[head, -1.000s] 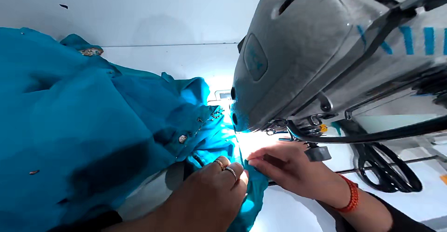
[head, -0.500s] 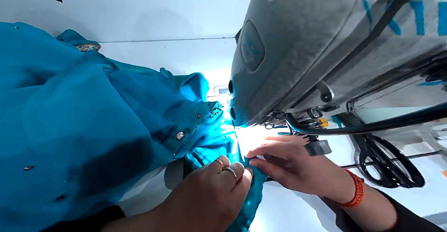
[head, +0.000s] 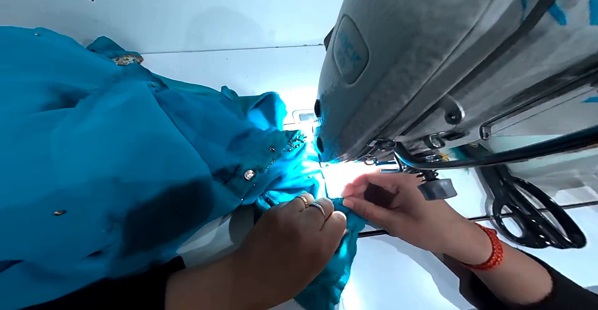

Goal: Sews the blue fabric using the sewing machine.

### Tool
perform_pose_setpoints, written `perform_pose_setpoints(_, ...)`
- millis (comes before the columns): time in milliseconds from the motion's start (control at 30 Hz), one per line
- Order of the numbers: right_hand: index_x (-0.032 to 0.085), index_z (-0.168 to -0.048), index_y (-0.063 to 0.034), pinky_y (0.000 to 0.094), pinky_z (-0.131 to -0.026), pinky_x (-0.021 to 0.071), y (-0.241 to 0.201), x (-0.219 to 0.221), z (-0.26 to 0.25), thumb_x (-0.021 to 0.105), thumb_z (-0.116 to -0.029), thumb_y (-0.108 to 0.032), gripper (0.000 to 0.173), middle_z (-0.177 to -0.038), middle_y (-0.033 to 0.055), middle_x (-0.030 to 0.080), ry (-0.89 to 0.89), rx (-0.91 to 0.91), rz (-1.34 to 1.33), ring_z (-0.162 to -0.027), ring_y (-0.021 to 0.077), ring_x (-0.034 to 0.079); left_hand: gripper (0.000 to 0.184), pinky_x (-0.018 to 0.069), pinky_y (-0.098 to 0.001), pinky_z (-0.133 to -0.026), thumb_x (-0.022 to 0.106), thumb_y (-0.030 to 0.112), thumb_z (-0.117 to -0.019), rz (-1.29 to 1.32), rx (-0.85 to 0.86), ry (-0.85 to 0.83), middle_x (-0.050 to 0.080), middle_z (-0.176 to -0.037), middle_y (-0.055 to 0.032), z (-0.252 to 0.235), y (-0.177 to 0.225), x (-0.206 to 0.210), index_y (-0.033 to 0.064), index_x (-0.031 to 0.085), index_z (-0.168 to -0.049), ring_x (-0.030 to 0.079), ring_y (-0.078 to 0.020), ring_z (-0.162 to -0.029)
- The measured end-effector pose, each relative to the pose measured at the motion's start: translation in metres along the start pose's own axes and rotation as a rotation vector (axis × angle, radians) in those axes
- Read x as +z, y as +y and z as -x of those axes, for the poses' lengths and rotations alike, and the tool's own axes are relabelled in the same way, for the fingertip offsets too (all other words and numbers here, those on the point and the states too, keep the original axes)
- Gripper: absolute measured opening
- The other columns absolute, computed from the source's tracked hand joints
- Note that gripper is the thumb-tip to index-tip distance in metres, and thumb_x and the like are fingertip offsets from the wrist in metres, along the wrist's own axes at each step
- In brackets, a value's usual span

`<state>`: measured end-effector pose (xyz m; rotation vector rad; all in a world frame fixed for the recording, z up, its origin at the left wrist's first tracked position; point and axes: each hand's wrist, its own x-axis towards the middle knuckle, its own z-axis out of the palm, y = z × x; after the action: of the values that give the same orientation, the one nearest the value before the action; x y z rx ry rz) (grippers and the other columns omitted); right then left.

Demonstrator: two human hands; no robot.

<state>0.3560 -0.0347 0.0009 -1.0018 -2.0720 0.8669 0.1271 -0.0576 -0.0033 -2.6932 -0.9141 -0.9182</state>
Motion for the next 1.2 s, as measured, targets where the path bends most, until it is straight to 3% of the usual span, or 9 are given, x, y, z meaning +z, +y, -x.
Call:
perform_pose_setpoints(200,0.065,-0.093,-0.0167,0.0081,-0.05,0.0455,-0.001,-0.002,0.001,0.066,-0.0913,-0.02,0.004,-0.067,-0.013,0.059,-0.004,0.025,0.022,-0.056,-0.0091,0.053,0.017,0.0498,-0.0225,-0.058,0.056,0.016,-0.0969,0.033,-0.049,0.026,0.07,-0.077,-0.0009,0.002,-0.004,-0.003,0.0123,0.071,-0.089,0.065,-0.0132,-0.068)
perform_pose_setpoints(367,0.072,-0.088,-0.0135,0.0081,-0.05,0.0413,0.0,-0.005,0.001,0.06,-0.0919,-0.013,0.012,-0.064,-0.0111,0.057,-0.035,-0.062,0.023,-0.055,-0.0092,0.049,0.027,0.0497,-0.0264,-0.059,0.055,0.013,-0.0967,0.081,-0.012,-0.059,0.069,-0.088,-0.002,0.004,-0.003,-0.007,0.0253,0.071,-0.113,0.064,-0.0169,-0.075)
perform_pose_setpoints(500,0.074,-0.09,-0.0115,0.0081,-0.052,0.0434,0.0,-0.005,0.0,0.058,-0.0957,-0.013,0.017,-0.065,-0.0104,0.059,-0.068,-0.06,0.012,-0.056,-0.0094,0.051,0.03,0.0492,-0.0272,-0.059,0.05,0.012,-0.0959,0.026,-0.007,-0.074,0.069,-0.094,-0.0039,0.005,0.0,-0.005,0.0264,0.075,-0.102,0.064,-0.0186,-0.077)
perform_pose_setpoints(600,0.073,-0.091,-0.011,0.0074,-0.051,0.0421,-0.002,-0.004,0.001,0.059,-0.0913,-0.012,0.014,-0.066,-0.0107,0.059,-0.063,-0.042,0.022,-0.056,-0.0104,0.05,0.035,0.0491,-0.0307,-0.066,0.039,0.026,-0.0982,0.045,-0.05,-0.115,0.071,-0.097,-0.0045,0.005,0.004,-0.01,0.0175,0.073,-0.103,0.065,-0.0206,-0.085)
perform_pose_setpoints(733,0.073,-0.094,-0.0116,0.0074,-0.05,0.0424,-0.006,-0.006,0.002,0.062,-0.0862,-0.012,0.013,-0.066,-0.0114,0.06,-0.097,-0.017,0.052,-0.055,-0.0103,0.05,0.063,0.0528,-0.0326,-0.066,0.044,0.071,-0.0946,0.019,-0.149,-0.096,0.069,-0.087,-0.0057,0.005,0.005,-0.007,0.0123,0.068,-0.095,0.067,-0.0212,-0.08)
perform_pose_setpoints(833,0.073,-0.095,-0.0116,0.0077,-0.052,0.0446,-0.005,-0.006,0.003,0.064,-0.0855,-0.013,0.013,-0.068,-0.0105,0.061,-0.101,-0.051,0.083,-0.057,-0.0095,0.052,0.035,0.0521,-0.0285,-0.063,0.061,0.05,-0.0906,0.087,-0.231,-0.103,0.063,-0.082,-0.0006,0.005,-0.002,-0.004,0.0148,0.065,-0.09,0.063,-0.0151,-0.074)
perform_pose_setpoints(933,0.073,-0.096,-0.0114,0.0079,-0.053,0.0455,-0.004,-0.006,0.002,0.063,-0.0864,-0.012,0.014,-0.07,-0.0098,0.062,-0.102,-0.085,0.099,-0.058,-0.0093,0.053,0.014,0.0482,-0.0194,-0.059,0.063,0.026,-0.0824,0.187,-0.31,-0.08,0.058,-0.08,0.0033,0.003,-0.007,-0.003,0.0161,0.061,-0.091,0.058,-0.0063,-0.069)
perform_pose_setpoints(1100,0.075,-0.095,-0.0092,0.0078,-0.055,0.0448,-0.001,-0.006,0.001,0.06,-0.091,-0.013,0.016,-0.072,-0.0069,0.064,-0.082,-0.215,0.155,-0.06,-0.0082,0.052,0.033,0.0532,-0.0156,-0.064,0.061,0.023,-0.0889,0.321,-0.402,-0.05,0.066,-0.086,0.0048,0.002,-0.01,-0.005,0.0128,0.06,-0.12,0.062,0.0004,-0.073)
perform_pose_setpoints(1200,0.075,-0.091,-0.0086,0.0082,-0.055,0.0433,0.0,-0.002,0.0,0.061,-0.0928,-0.014,0.015,-0.07,-0.0065,0.062,-0.047,-0.253,0.175,-0.059,-0.007,0.051,0.023,0.0508,-0.0135,-0.066,0.059,0.03,-0.094,0.313,-0.434,-0.043,0.066,-0.083,0.006,0.0,-0.01,-0.004,0.0141,0.067,-0.109,0.062,0.0019,-0.075)
